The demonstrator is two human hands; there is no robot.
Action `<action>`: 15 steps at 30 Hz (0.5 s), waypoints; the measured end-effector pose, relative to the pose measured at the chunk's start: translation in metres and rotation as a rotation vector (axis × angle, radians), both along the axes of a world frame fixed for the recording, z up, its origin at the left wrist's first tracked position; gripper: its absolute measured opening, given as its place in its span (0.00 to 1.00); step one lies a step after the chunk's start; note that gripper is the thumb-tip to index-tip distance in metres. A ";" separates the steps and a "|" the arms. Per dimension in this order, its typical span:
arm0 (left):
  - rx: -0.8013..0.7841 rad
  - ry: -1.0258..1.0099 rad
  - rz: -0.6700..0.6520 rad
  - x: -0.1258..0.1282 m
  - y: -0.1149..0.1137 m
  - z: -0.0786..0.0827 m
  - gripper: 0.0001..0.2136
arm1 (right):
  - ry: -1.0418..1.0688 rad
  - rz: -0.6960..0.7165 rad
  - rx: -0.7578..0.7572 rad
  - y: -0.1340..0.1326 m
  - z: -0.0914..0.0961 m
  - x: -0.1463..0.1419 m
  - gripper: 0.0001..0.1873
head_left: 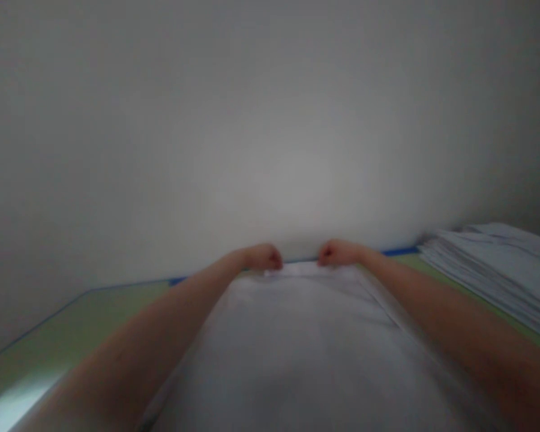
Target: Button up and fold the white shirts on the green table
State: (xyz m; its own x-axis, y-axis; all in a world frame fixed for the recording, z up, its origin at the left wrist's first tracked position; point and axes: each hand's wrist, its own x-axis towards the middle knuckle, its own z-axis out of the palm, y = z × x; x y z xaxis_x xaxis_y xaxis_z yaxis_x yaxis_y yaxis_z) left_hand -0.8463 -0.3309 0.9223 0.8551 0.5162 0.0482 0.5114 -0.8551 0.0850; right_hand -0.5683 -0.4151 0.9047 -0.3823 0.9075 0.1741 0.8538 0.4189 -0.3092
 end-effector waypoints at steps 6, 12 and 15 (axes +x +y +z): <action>-0.069 -0.083 -0.008 -0.014 -0.003 0.024 0.15 | 0.132 -0.024 0.029 -0.006 0.018 -0.002 0.18; -0.190 -0.107 -0.009 -0.023 -0.003 0.031 0.15 | 0.094 0.055 -0.046 -0.009 0.019 -0.002 0.15; -0.215 -0.077 0.016 -0.024 -0.003 0.030 0.14 | -0.031 0.064 -0.096 -0.005 0.017 -0.003 0.12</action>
State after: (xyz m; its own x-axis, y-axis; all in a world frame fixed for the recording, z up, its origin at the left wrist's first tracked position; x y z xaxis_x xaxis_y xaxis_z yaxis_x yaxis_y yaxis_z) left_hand -0.8705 -0.3335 0.9524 0.8446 0.5355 0.0001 0.5102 -0.8047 0.3036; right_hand -0.5710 -0.4198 0.9215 -0.4434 0.8932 0.0751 0.8360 0.4423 -0.3246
